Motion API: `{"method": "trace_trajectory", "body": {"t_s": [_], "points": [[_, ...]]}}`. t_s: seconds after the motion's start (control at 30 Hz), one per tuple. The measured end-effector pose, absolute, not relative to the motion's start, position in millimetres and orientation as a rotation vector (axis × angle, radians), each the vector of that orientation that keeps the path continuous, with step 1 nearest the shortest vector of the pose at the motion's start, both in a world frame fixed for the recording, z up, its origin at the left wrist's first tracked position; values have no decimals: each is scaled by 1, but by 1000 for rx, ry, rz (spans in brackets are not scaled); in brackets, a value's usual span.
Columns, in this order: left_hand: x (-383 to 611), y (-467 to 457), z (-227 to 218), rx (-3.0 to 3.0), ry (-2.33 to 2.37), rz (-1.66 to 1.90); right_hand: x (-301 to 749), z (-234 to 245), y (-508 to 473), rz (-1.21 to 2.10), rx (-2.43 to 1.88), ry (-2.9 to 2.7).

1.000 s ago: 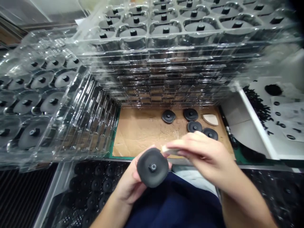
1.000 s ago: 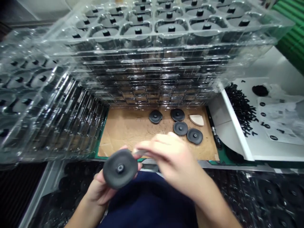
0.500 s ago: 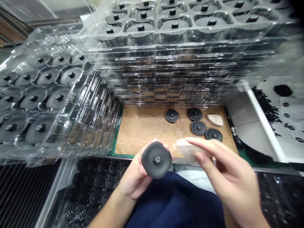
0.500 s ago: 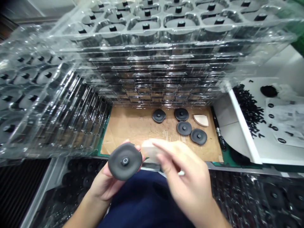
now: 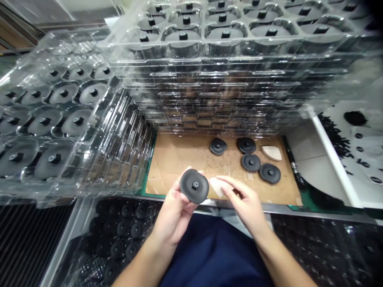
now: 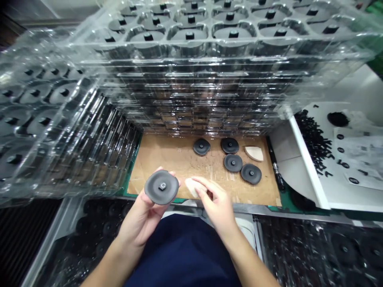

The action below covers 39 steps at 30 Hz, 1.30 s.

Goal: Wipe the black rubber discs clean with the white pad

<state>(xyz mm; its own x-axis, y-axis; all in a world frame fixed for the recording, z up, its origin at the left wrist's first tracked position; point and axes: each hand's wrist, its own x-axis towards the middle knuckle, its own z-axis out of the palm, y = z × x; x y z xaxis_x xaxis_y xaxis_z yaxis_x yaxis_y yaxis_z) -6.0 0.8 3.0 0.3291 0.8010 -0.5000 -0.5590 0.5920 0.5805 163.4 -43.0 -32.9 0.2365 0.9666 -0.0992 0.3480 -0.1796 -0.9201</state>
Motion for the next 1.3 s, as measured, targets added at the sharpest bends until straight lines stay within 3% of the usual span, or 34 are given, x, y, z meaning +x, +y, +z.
{"method": "trace_trajectory", "body": {"t_s": [0.17, 0.33, 0.5, 0.63, 0.77, 0.9, 1.0, 1.3], "points": [[-4, 0, 1, 328, 854, 907, 169, -66, -37, 985, -1721, -1219], [0, -2, 0, 309, 856, 897, 160, 0, -23, 859, -1641, -1169], [-2, -4, -1, 310, 840, 828, 132, 51, -21, 665, -1264, -1624], [-1, -4, -1, 346, 859, 815, 129, 49, -18, 754, -1306, -1850], [4, -5, 3, 346, 829, 774, 125, 46, -14, 481, -1353, -1774], [-1, -4, 7, 310, 787, 760, 136, 51, -26, 714, -1177, -1817], [-4, -3, 7, 253, 720, 735, 155, 56, -38, 740, -1304, -1850], [0, -5, 15, 251, 693, 754, 155, 60, -28, 262, -1513, -1928]]}}
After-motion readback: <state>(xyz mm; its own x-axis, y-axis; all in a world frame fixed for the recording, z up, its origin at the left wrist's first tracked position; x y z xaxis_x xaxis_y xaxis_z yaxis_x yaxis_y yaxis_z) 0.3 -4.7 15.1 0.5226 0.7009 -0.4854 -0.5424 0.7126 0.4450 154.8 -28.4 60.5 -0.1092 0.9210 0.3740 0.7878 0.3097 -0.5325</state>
